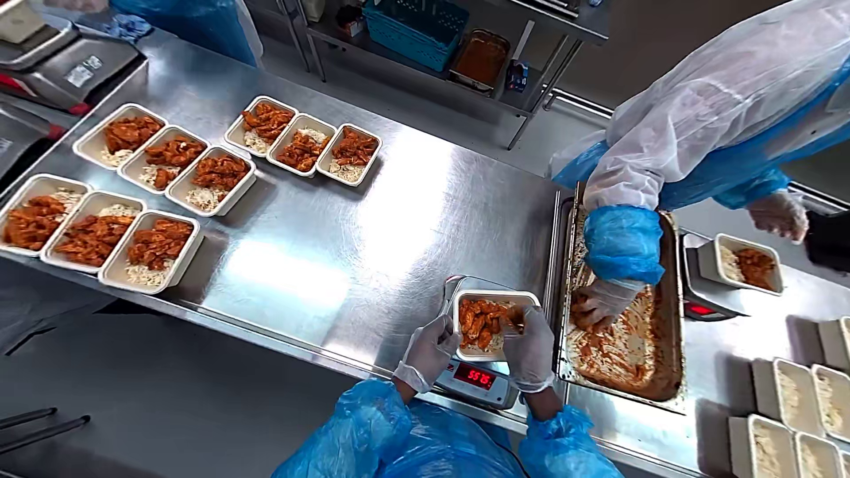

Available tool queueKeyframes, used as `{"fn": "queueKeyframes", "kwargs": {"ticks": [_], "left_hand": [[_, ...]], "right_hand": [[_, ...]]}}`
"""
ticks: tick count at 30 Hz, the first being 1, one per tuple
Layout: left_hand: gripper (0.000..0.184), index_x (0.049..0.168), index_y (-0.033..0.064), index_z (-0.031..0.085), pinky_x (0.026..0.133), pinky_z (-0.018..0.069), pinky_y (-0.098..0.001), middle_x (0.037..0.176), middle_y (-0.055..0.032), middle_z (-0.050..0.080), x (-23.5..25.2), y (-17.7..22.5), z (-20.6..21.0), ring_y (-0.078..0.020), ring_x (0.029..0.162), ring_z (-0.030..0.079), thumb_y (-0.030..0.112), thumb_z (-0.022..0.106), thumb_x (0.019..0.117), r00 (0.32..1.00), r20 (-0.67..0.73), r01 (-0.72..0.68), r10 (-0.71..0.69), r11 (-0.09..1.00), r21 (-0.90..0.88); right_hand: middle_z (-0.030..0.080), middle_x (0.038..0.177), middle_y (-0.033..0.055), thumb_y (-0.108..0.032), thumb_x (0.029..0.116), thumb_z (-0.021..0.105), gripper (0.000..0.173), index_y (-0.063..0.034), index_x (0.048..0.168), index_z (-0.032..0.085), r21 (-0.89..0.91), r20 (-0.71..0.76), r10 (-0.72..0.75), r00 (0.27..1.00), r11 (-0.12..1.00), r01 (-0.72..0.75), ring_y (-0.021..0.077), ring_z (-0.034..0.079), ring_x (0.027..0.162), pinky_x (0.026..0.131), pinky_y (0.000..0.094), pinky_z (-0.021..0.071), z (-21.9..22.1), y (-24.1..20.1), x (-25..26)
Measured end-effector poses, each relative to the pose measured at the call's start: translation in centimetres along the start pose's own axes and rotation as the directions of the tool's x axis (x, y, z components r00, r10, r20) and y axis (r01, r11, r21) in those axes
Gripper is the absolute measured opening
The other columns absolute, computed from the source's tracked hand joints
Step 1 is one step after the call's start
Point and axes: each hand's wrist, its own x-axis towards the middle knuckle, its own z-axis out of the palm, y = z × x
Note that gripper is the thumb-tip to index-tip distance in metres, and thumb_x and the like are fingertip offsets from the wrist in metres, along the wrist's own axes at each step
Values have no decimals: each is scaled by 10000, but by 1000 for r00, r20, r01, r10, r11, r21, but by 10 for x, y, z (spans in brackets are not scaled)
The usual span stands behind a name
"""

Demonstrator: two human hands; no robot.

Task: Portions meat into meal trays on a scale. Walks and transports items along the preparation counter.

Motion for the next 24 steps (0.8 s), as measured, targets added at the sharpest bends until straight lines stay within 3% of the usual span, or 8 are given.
{"fn": "queueKeyframes", "kwargs": {"ticks": [3,6,9,12,18,24], "left_hand": [[184,1035,99,649,701,562,-365,817,-46,654,1,4,-1,-155,709,643,279,616,1016,999,40,3,-5,999,53],[176,1023,94,636,689,557,-363,805,-48,646,2,5,-2,-158,702,640,268,613,1015,999,48,-1,-1,999,42],[179,1026,81,634,706,569,-348,817,-56,663,1,5,-1,-156,718,658,259,629,1007,999,45,-8,8,1000,-2],[196,1029,82,634,683,556,-343,785,-43,638,0,6,-1,-151,685,636,277,627,1001,999,31,-12,11,1000,10],[179,1049,76,641,719,579,-357,825,-52,659,2,7,1,-157,729,663,247,632,998,999,35,14,-15,1000,22],[177,1050,90,646,701,578,-361,814,-39,667,2,8,1,-155,713,660,259,625,999,999,44,-10,8,999,41]], "right_hand": [[713,968,186,-59,879,755,123,-11,991,739,-57,54,-17,998,998,20,349,707,921,828,569,581,7,-2,3],[717,963,175,-50,893,744,115,-27,1006,745,-129,136,-2,991,991,19,339,706,932,840,541,577,8,-4,6],[746,1024,150,-70,928,707,152,-54,1066,768,-82,181,10,983,997,5,305,725,966,878,536,585,-9,-8,8],[737,1017,125,-148,916,758,174,-63,1067,741,-8,124,50,991,999,-49,274,726,950,868,517,600,-13,-14,6],[716,1039,192,-56,872,751,140,-35,1008,776,-89,61,-17,998,996,22,365,695,999,878,558,571,13,-16,-4],[740,1097,135,-138,921,726,154,-79,1053,780,-79,183,29,983,997,-15,300,700,1058,941,513,562,-6,-15,-1]]}}
